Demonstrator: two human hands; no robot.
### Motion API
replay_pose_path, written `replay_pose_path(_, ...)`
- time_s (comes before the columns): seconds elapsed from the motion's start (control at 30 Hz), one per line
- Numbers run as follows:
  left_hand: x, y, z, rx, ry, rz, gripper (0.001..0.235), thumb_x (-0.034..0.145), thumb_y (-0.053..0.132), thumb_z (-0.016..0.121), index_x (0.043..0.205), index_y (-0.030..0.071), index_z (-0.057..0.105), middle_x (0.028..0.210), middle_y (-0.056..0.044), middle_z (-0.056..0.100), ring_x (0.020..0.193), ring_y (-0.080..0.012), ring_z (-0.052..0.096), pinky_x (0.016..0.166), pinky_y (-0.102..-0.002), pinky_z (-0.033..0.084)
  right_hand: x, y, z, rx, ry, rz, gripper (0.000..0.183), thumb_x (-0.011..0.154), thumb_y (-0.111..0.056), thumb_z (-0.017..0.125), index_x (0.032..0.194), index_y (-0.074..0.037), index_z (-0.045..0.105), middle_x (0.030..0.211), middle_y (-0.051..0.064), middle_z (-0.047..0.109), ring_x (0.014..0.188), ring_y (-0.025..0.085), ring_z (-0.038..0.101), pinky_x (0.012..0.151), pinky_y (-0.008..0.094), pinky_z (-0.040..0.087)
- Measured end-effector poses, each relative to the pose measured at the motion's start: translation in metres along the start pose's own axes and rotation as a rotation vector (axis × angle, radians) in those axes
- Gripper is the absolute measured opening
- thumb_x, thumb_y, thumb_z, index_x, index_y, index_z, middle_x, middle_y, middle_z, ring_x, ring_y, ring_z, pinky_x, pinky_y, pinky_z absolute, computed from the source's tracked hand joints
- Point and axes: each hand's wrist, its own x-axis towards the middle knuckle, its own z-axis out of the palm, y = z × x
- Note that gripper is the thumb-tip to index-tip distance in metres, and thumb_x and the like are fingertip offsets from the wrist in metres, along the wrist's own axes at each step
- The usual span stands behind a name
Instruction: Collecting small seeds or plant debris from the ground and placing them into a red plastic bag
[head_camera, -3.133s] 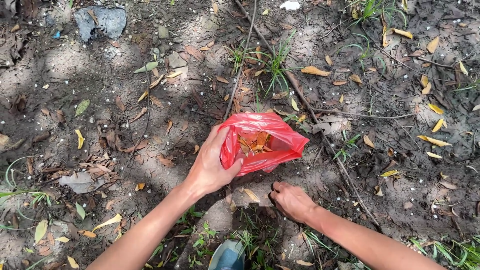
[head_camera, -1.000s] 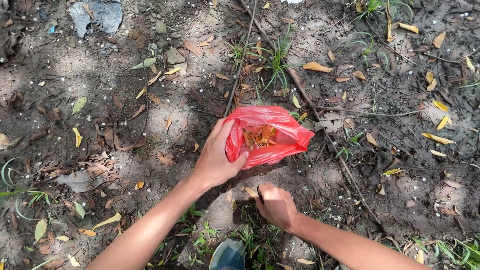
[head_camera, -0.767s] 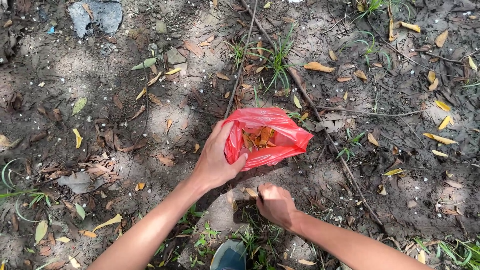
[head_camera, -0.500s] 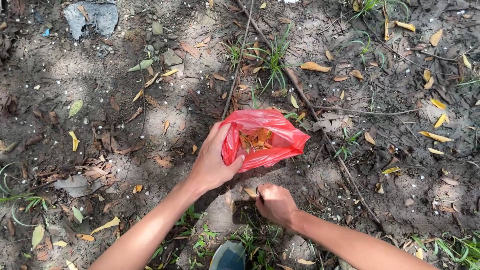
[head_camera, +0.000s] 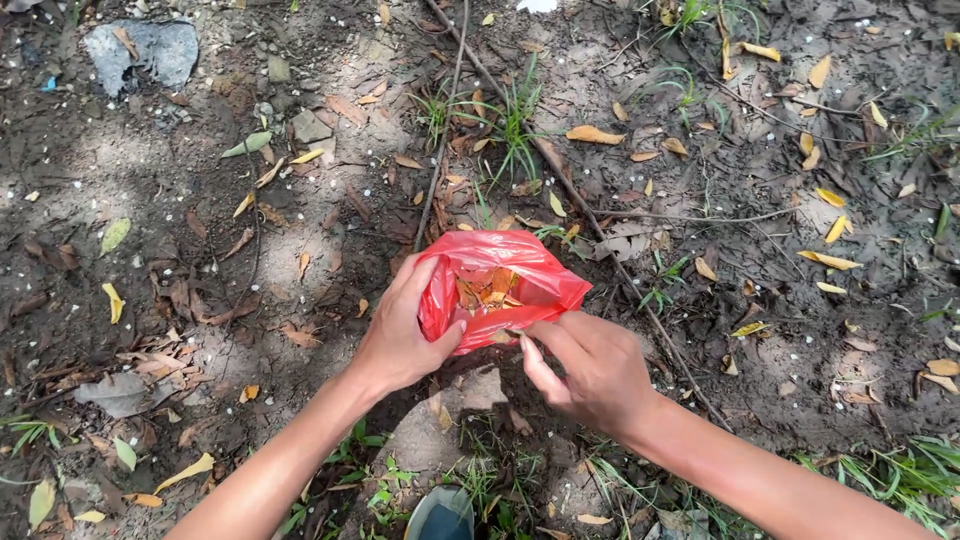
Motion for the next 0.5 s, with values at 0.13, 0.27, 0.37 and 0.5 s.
replay_pose_path(0.13, -0.002, 0.0, 0.003, -0.075, 0.097, 0.189, 0.074, 0.073, 0.01, 0.075, 0.14, -0.008, 0.049, 0.135, -0.025, 0.055, 0.124, -0.0459, 0.058, 0.102, -0.06, 0.047, -0.004, 0.001, 0.006, -0.049, -0.04, 0.125, 0.017, 0.093, -0.025, 0.065, 0.097, -0.01, 0.07, 0.064, 0.003, 0.052, 0.052, 0.022, 0.06, 0.049, 0.031, 0.054)
replay_pose_path(0.27, -0.009, 0.019, -0.011, -0.137, 0.112, 0.106, 0.073, 0.074, 0.009, 0.074, 0.141, -0.007, 0.049, 0.131, -0.026, 0.058, 0.123, -0.0456, 0.059, 0.101, -0.063, 0.049, -0.055, 0.018, 0.02, -0.025, -0.036, 0.167, 0.019, 0.091, -0.03, 0.066, 0.081, -0.015, 0.064, 0.06, 0.001, 0.049, 0.049, 0.022, 0.059, 0.047, 0.031, 0.053)
replay_pose_path(0.37, -0.002, -0.011, -0.015, -0.053, 0.197, 0.235, 0.073, 0.072, 0.011, 0.076, 0.138, -0.01, 0.051, 0.129, -0.027, 0.058, 0.122, -0.045, 0.059, 0.104, -0.059, 0.046, -0.097, 0.064, 0.025, -0.134, -0.354, 0.293, 0.026, 0.097, -0.029, 0.059, 0.076, -0.017, 0.069, 0.058, -0.001, 0.058, 0.049, 0.014, 0.06, 0.047, 0.024, 0.052)
replay_pose_path(0.5, 0.002, -0.025, -0.019, -0.004, 0.239, 0.255, 0.074, 0.072, 0.011, 0.078, 0.136, -0.014, 0.05, 0.128, -0.029, 0.056, 0.122, -0.0476, 0.058, 0.104, -0.058, 0.045, -0.109, 0.131, 0.022, -0.304, -0.519, 0.505, 0.032, 0.096, -0.034, 0.053, 0.116, -0.013, 0.065, 0.084, 0.01, 0.059, 0.065, 0.033, 0.067, 0.055, 0.046, 0.055)
